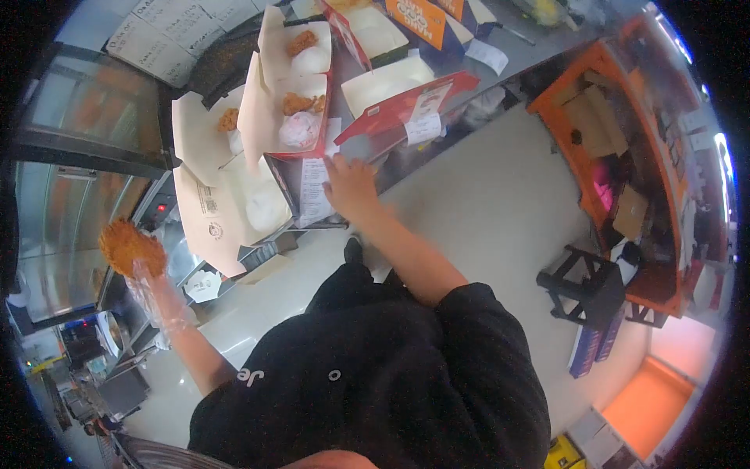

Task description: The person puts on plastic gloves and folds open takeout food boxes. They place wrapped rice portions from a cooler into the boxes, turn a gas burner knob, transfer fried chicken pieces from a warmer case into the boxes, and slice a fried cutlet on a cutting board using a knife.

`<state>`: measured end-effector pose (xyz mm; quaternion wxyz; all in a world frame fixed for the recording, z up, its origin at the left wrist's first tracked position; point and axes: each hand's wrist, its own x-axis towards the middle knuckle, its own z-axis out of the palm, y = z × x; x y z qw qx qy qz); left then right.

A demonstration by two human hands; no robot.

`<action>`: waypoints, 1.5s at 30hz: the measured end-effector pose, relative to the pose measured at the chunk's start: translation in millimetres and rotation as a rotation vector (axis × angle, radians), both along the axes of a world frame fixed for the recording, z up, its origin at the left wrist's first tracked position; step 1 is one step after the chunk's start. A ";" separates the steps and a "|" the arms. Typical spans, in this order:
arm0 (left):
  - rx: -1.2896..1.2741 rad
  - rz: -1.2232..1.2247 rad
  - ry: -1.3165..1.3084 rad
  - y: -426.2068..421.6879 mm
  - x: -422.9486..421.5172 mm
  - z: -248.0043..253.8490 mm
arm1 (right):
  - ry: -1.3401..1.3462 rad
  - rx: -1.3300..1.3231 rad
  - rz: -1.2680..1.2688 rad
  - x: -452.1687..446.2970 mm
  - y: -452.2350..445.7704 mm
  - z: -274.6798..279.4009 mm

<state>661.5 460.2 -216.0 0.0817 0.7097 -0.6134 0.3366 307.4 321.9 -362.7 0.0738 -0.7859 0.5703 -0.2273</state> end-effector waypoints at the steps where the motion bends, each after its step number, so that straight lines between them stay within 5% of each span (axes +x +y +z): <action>1: -0.002 -0.010 0.011 -4.0 -9.3 4.4 | 0.005 -0.015 0.008 0.9 1.1 -4.4; 3: -0.020 -0.021 0.029 -7.5 -20.6 1.1 | -0.066 0.056 0.053 1.3 -0.3 -8.1; 5: -0.175 -0.026 0.595 -23.6 -19.7 -10.4 | -0.125 0.110 0.123 -8.6 8.8 2.9; 7: -0.190 -0.001 0.560 -33.0 -25.0 -10.8 | -0.348 0.228 0.438 -30.9 18.6 27.9; 10: -0.174 0.103 0.438 -35.1 -37.7 -4.1 | -0.534 0.471 0.886 -103.6 -3.5 138.0; 12: -0.161 0.173 0.357 -53.1 -50.3 4.3 | -0.660 0.456 0.797 -162.0 -42.2 198.0; 13: -0.186 0.169 0.371 -70.5 -63.8 14.8 | -0.725 0.390 0.555 -185.4 -73.8 206.3; 15: -0.544 -0.557 2.018 -106.6 -93.6 36.2 | -0.718 0.228 0.195 -212.8 -157.7 226.4; 18: -0.276 -0.621 2.102 -160.1 -89.6 45.3 | -0.481 0.191 -0.072 -236.9 -314.3 211.2; 20: -0.212 -0.576 2.092 -214.7 -109.8 65.1 | -0.060 0.096 -0.016 -236.6 -394.9 174.9; 22: -0.128 -0.531 2.022 -267.2 -147.1 92.7 | 0.323 0.152 -0.045 -250.3 -529.1 45.7; 24: -0.042 -0.600 2.022 -320.4 -177.7 107.6 | 0.700 0.202 0.103 -243.7 -588.6 -18.8; 27: 0.188 -0.606 1.996 -403.5 -216.6 122.6 | 0.357 0.371 -0.182 -219.9 -567.7 -27.8; 31: 0.460 -0.311 1.710 -512.8 -268.2 108.3 | 0.151 0.418 -0.292 -208.3 -566.2 -15.6; 32: 0.577 -0.171 1.278 -541.8 -270.1 96.2 | 0.118 0.431 -0.284 -206.9 -568.3 -5.0; 33: 0.649 -0.063 1.264 -566.6 -280.4 81.8 | 0.094 0.449 -0.272 -206.7 -572.1 10.5; 35: 0.834 -0.330 0.224 -626.2 -262.1 11.7 | 0.076 0.470 -0.224 -206.5 -576.9 58.7; 37: 0.859 -0.051 0.836 -622.4 -327.6 33.0 | 0.115 0.464 -0.154 -212.8 -576.0 113.9; 39: 0.872 0.034 0.890 -644.3 -333.7 -3.9 | 0.438 0.666 0.008 -228.6 -584.2 171.0; 41: 0.911 0.090 0.924 -681.1 -334.4 -45.9 | 0.308 0.602 0.164 -261.7 -601.8 173.1; 43: 1.094 -0.483 0.358 -704.5 -321.9 -78.3 | 0.176 0.566 0.313 -287.7 -619.7 175.1; 44: 1.098 -0.483 0.374 -702.2 -338.7 -73.8 | 0.119 0.627 0.415 -296.4 -624.0 178.5; 45: 1.100 -0.203 0.899 -692.1 -363.5 -51.6 | 0.058 0.692 0.518 -301.1 -629.2 175.2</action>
